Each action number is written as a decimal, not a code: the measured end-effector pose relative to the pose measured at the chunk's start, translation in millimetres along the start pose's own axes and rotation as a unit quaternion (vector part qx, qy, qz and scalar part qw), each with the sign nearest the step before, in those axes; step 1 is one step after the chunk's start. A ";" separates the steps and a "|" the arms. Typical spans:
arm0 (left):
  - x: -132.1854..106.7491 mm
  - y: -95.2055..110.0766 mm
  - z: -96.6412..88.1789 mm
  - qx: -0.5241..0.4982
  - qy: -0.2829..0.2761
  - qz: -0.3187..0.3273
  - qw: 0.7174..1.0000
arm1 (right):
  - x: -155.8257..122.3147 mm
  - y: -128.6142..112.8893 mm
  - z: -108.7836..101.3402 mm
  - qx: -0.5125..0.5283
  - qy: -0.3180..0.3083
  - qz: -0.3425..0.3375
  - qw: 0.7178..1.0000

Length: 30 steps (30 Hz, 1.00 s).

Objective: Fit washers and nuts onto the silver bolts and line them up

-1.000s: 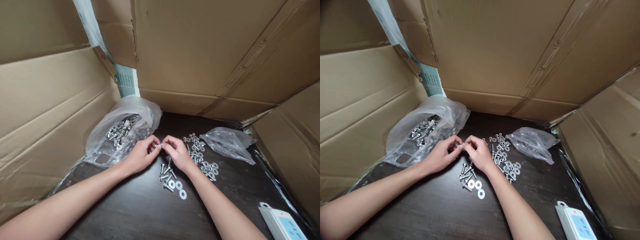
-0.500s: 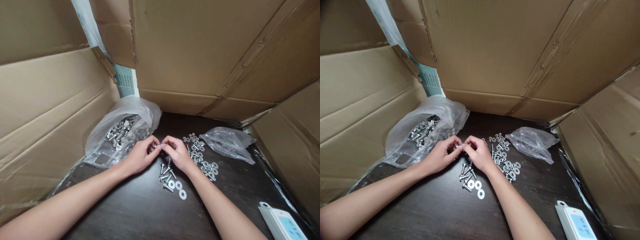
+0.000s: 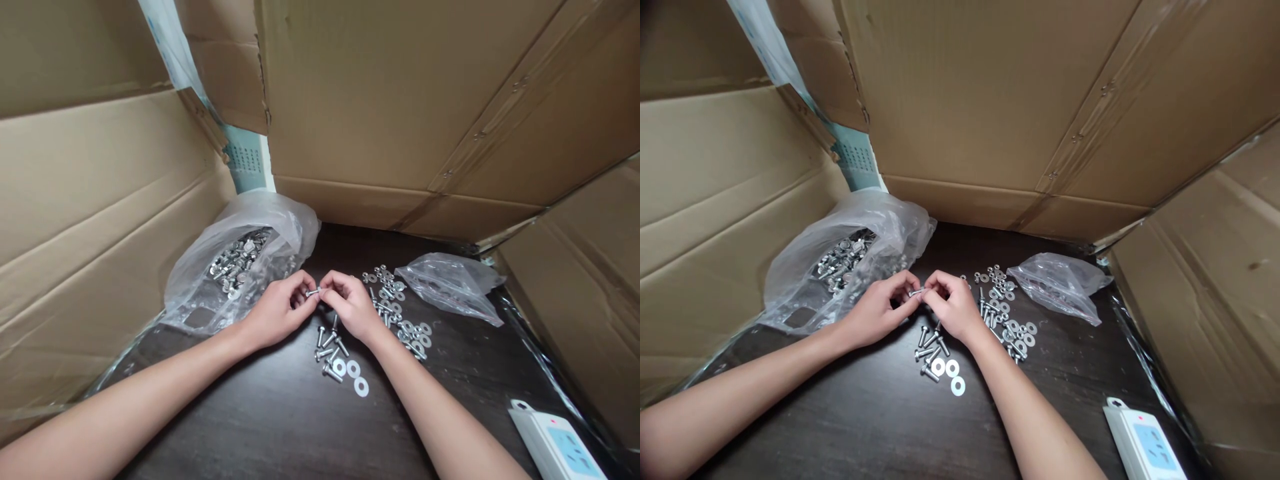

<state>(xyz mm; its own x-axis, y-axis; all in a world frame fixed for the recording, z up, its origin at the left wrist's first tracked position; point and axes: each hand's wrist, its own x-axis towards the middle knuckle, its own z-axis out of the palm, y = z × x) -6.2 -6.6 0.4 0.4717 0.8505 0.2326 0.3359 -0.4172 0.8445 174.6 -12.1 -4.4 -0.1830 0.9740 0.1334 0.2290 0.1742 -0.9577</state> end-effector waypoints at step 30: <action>-0.5 3.4 -0.8 -0.006 -0.005 -0.010 1.000 | -2.2 -0.8 0.7 -0.013 -0.013 -0.014 1.000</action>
<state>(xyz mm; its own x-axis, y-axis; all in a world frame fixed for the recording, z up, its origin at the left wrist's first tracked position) -5.9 -8.2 3.5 0.4730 0.8553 0.2117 0.3354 -0.3970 0.8543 174.1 -14.4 -4.1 -0.2148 0.9648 0.1520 0.2489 0.2046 -0.9467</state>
